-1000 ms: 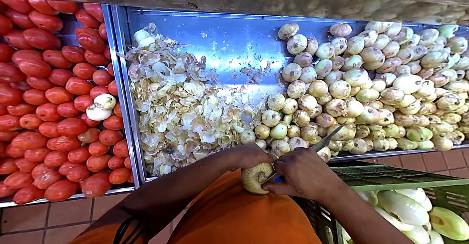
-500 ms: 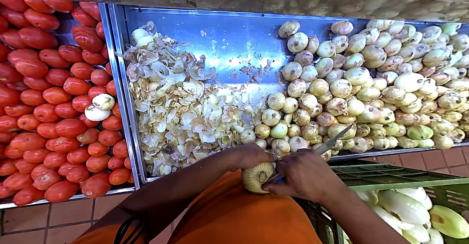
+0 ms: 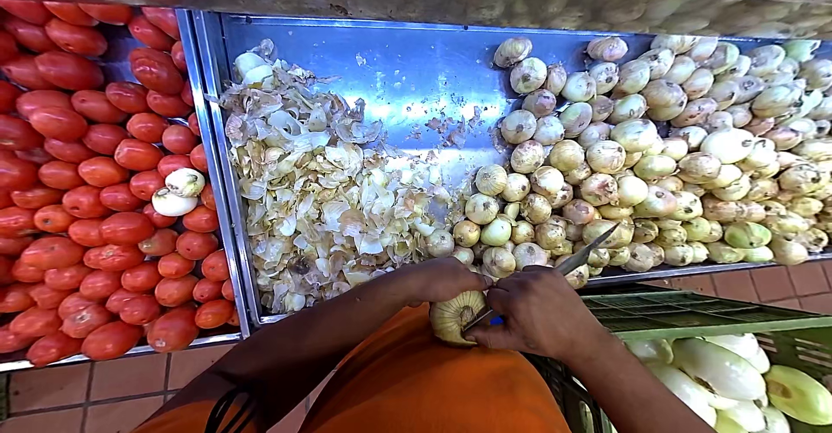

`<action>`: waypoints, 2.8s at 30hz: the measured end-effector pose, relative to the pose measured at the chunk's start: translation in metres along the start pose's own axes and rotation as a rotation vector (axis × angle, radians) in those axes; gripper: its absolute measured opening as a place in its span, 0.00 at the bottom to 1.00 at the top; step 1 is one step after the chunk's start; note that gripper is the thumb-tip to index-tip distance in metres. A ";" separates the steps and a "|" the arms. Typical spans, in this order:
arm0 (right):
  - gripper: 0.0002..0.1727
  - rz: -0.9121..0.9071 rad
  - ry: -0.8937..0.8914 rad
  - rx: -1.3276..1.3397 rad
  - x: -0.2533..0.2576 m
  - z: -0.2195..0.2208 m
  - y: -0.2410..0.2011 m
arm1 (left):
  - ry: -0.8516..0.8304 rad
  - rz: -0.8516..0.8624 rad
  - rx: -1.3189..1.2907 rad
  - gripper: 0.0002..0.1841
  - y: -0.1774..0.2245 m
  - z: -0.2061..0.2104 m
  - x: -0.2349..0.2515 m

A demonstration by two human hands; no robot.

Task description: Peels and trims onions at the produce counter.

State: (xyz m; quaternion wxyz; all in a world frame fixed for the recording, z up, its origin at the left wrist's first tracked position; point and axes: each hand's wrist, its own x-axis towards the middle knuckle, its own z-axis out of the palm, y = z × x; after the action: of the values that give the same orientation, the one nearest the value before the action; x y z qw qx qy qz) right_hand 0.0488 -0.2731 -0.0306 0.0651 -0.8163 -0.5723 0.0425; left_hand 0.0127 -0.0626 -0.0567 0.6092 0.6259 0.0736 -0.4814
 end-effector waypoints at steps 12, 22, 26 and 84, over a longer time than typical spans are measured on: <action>0.38 -0.025 0.192 0.006 -0.010 0.014 -0.004 | -0.015 0.023 -0.236 0.25 -0.018 0.000 0.006; 0.40 0.234 0.038 0.131 -0.012 0.002 0.000 | 0.060 0.094 -0.265 0.26 -0.016 -0.023 0.003; 0.47 0.288 -0.096 0.030 -0.002 -0.005 -0.003 | 0.149 0.130 -0.164 0.29 -0.014 -0.021 0.004; 0.37 0.284 -0.483 0.155 0.072 0.045 0.032 | 0.671 0.220 -0.992 0.28 0.006 -0.095 0.029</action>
State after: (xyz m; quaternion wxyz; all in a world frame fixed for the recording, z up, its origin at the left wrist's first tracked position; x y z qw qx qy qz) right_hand 0.0973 -0.2133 -0.0793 -0.0176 -0.8471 -0.4465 0.2877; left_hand 0.0811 0.0006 -0.0923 0.8180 0.3888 0.4120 -0.1002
